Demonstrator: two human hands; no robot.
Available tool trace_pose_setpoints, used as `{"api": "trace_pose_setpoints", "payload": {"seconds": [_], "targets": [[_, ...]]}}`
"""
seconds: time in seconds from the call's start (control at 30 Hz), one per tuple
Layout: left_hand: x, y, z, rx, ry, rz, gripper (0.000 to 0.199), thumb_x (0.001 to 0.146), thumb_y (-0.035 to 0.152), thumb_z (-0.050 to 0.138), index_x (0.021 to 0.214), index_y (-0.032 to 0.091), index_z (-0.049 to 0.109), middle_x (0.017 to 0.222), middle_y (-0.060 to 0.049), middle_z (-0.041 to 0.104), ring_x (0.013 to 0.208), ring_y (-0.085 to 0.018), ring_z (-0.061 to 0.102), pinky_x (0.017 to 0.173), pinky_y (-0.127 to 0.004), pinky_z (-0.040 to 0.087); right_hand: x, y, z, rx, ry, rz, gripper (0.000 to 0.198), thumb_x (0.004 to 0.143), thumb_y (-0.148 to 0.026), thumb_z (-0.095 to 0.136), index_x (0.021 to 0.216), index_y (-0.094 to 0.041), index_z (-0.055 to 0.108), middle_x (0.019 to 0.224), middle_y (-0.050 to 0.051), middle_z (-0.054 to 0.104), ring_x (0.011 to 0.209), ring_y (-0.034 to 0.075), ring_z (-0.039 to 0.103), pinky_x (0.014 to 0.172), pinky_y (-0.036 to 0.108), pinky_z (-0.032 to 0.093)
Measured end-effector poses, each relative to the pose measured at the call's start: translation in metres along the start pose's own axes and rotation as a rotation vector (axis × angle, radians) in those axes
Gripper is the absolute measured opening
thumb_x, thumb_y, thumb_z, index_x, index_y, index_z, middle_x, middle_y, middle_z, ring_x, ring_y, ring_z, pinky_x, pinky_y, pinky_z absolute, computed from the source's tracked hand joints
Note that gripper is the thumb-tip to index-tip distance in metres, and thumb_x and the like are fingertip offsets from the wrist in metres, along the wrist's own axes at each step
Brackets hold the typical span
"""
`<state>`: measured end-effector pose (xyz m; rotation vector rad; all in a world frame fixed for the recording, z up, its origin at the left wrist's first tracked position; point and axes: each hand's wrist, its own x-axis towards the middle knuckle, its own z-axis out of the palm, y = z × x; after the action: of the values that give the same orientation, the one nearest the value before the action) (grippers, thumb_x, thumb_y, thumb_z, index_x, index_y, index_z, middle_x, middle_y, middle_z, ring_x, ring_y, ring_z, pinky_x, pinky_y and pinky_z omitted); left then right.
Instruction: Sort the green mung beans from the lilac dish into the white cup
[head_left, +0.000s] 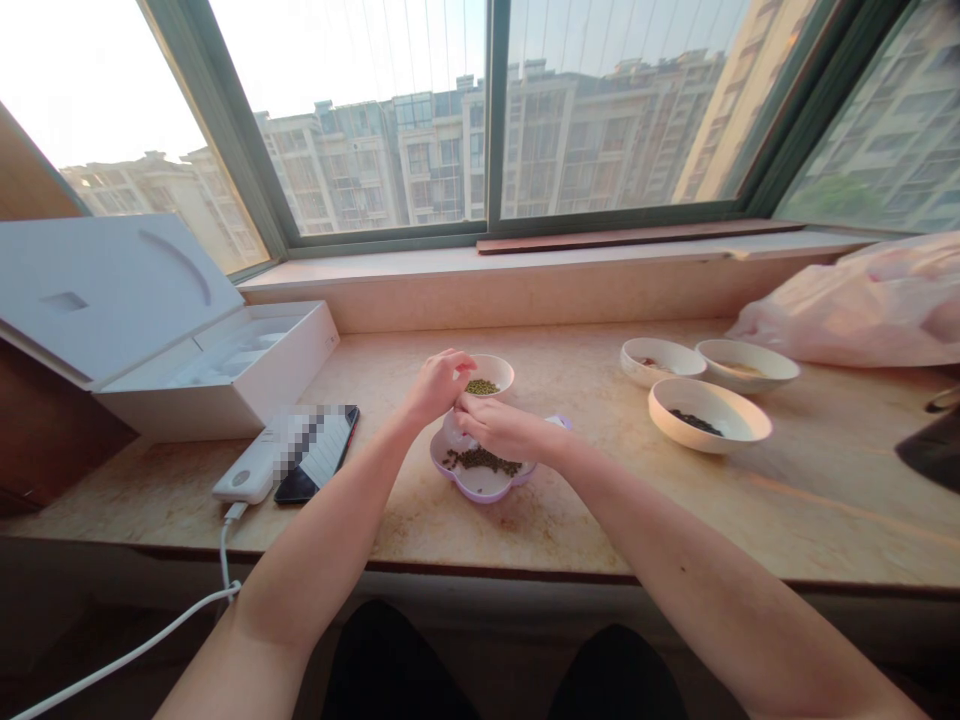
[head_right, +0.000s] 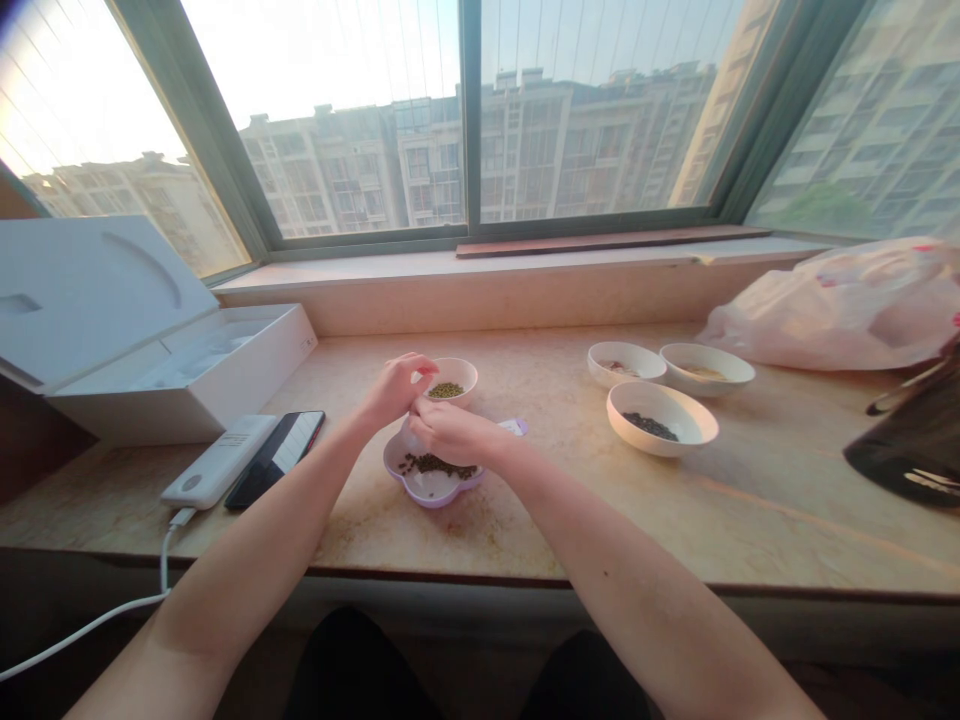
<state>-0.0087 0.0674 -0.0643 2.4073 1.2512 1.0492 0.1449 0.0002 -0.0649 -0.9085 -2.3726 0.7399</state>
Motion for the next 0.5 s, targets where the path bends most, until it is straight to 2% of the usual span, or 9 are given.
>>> {"api": "trace_pose_setpoints", "payload": {"seconds": [0.17,0.3,0.37,0.43,0.5], "targets": [[0.0,0.003,-0.003,-0.004,0.046,-0.009,0.022,0.085,0.011,0.056,0.095,0.018,0.074,0.099,-0.005,0.072,0.093,-0.018,0.068,0.095,-0.033,0.052,0.002,0.001,-0.003,-0.053,0.018,-0.002,0.028,0.1,-0.019,0.035,0.072,-0.023,0.04,0.075,0.002,0.05,0.07,0.017,0.046,0.07,0.034,0.039],[0.001,0.003,-0.003,-0.002,0.061,-0.004,0.022,0.085,0.011,0.055,0.094,0.018,0.074,0.099,-0.006,0.071,0.092,-0.018,0.067,0.095,-0.033,0.051,0.002,-0.005,-0.006,0.141,-0.028,0.034,0.037,0.1,-0.021,0.037,0.063,-0.022,0.038,0.062,-0.002,0.044,0.059,0.013,0.039,0.061,0.031,0.034],[0.0,0.005,-0.005,0.003,0.066,-0.006,0.022,0.085,0.011,0.055,0.093,0.018,0.074,0.098,-0.006,0.071,0.09,-0.017,0.067,0.092,-0.033,0.051,0.002,-0.008,-0.008,0.312,-0.06,0.055,0.042,0.102,-0.03,0.039,0.061,-0.021,0.039,0.057,-0.003,0.042,0.053,0.011,0.037,0.056,0.029,0.032],[-0.002,0.01,-0.008,0.006,0.064,0.0,0.021,0.086,0.011,0.055,0.093,0.017,0.073,0.097,-0.006,0.07,0.086,-0.017,0.066,0.09,-0.032,0.052,0.001,-0.01,-0.011,0.5,-0.056,0.074,0.048,0.103,-0.046,0.042,0.062,-0.021,0.041,0.055,-0.004,0.043,0.05,0.009,0.036,0.051,0.027,0.03],[-0.004,0.018,-0.014,0.01,0.049,0.015,0.02,0.087,0.013,0.054,0.094,0.017,0.073,0.097,-0.006,0.07,0.084,-0.017,0.065,0.087,-0.032,0.052,0.001,-0.013,-0.015,0.688,-0.025,0.079,0.052,0.097,-0.061,0.05,0.065,-0.02,0.044,0.056,-0.005,0.046,0.049,0.009,0.039,0.049,0.025,0.03]]}}
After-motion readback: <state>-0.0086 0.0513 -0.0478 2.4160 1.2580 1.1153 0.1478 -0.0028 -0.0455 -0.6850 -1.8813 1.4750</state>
